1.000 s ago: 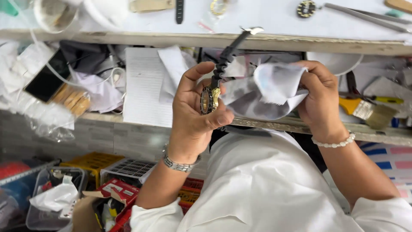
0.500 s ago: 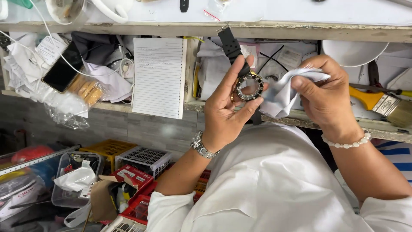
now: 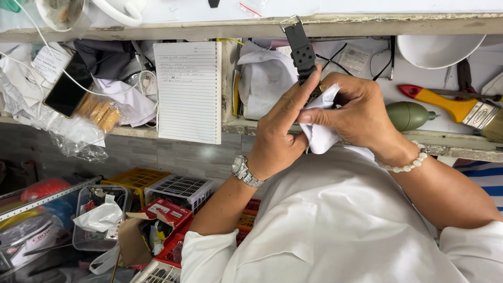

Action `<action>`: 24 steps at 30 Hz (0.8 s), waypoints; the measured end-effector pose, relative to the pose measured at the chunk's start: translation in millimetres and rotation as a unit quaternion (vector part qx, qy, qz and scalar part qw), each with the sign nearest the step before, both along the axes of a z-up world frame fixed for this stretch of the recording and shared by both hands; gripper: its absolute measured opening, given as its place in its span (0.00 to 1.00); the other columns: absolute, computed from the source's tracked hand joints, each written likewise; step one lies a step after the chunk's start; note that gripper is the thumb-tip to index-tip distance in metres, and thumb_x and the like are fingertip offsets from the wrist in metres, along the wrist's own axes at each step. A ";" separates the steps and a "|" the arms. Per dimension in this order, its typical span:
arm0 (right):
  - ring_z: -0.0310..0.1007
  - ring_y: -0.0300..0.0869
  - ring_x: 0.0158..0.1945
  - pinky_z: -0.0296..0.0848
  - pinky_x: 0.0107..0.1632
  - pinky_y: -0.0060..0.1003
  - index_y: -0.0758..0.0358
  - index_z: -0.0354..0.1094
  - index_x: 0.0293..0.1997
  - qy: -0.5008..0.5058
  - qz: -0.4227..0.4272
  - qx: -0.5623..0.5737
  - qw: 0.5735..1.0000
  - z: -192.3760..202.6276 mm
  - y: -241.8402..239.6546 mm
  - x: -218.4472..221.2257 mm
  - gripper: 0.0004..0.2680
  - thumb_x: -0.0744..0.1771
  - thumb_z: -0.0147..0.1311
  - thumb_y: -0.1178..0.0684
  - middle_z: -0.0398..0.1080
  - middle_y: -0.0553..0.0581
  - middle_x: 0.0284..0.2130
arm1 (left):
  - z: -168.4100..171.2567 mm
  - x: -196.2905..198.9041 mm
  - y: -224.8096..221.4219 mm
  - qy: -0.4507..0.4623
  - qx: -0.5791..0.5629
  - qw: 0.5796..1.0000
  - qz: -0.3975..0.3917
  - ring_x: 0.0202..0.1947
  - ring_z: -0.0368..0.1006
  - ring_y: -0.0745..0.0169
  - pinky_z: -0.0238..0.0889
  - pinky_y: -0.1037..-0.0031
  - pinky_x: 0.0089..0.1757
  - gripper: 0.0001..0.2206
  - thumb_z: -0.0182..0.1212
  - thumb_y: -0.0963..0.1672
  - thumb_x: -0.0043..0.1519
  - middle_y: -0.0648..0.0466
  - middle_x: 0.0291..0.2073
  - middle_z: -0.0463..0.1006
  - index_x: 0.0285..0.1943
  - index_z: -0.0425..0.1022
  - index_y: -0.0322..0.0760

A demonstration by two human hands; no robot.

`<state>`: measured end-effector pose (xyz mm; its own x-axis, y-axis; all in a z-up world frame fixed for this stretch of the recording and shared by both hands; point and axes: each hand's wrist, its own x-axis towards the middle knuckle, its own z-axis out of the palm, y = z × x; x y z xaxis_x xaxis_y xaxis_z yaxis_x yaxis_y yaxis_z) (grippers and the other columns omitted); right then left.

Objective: Repairing a watch by cleaning the case, fitting the dial, and assembling the strap and movement.

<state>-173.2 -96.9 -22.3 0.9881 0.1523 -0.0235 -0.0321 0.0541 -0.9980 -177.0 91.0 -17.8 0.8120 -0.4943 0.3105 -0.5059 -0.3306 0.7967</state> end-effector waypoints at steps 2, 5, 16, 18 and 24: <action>0.67 0.30 0.34 0.68 0.36 0.25 0.60 0.71 0.34 0.014 -0.020 -0.002 1.000 -1.4 2.0 -2.2 0.07 0.64 0.68 0.54 0.71 0.47 0.30 | 4.4 0.4 -0.2 0.026 -0.014 1.000 0.004 0.80 0.65 0.58 0.74 0.76 0.66 0.40 0.57 0.29 0.63 0.56 0.78 0.62 0.82 0.50 0.51; 0.66 0.31 0.32 0.66 0.33 0.25 0.62 0.72 0.33 0.010 -0.030 -0.016 0.999 -6.8 -1.1 -1.6 0.07 0.69 0.62 0.53 0.70 0.48 0.29 | 9.3 2.0 0.8 0.089 -0.044 0.995 0.016 0.55 0.63 0.71 0.69 0.84 0.45 0.37 0.61 0.31 0.66 0.57 0.77 0.66 0.81 0.54 0.51; 0.64 0.32 0.32 0.64 0.36 0.26 0.61 0.68 0.31 -0.028 -0.031 -0.025 0.999 -6.4 3.7 -2.1 0.08 0.66 0.66 0.54 0.67 0.48 0.28 | 12.0 0.9 1.4 0.051 -0.030 0.998 -0.003 0.80 0.64 0.55 0.71 0.72 0.73 0.38 0.62 0.31 0.67 0.51 0.78 0.62 0.82 0.50 0.47; 0.69 0.34 0.32 0.68 0.33 0.28 0.65 0.74 0.33 -0.002 -0.040 -0.044 0.998 -5.2 3.4 -0.5 0.09 0.70 0.58 0.52 0.73 0.52 0.31 | 13.2 0.5 2.3 0.101 -0.035 0.994 0.023 0.51 0.78 0.79 0.64 0.84 0.37 0.37 0.63 0.31 0.66 0.56 0.77 0.66 0.81 0.54 0.50; 0.80 0.46 0.32 0.84 0.34 0.37 0.72 0.70 0.49 0.078 -0.155 0.056 0.983 2.4 -1.2 4.2 0.11 0.75 0.46 0.51 0.76 0.63 0.38 | 20.0 2.3 8.5 0.281 -0.224 0.933 0.015 0.62 0.75 0.65 0.74 0.77 0.61 0.33 0.62 0.36 0.69 0.49 0.79 0.60 0.82 0.50 0.45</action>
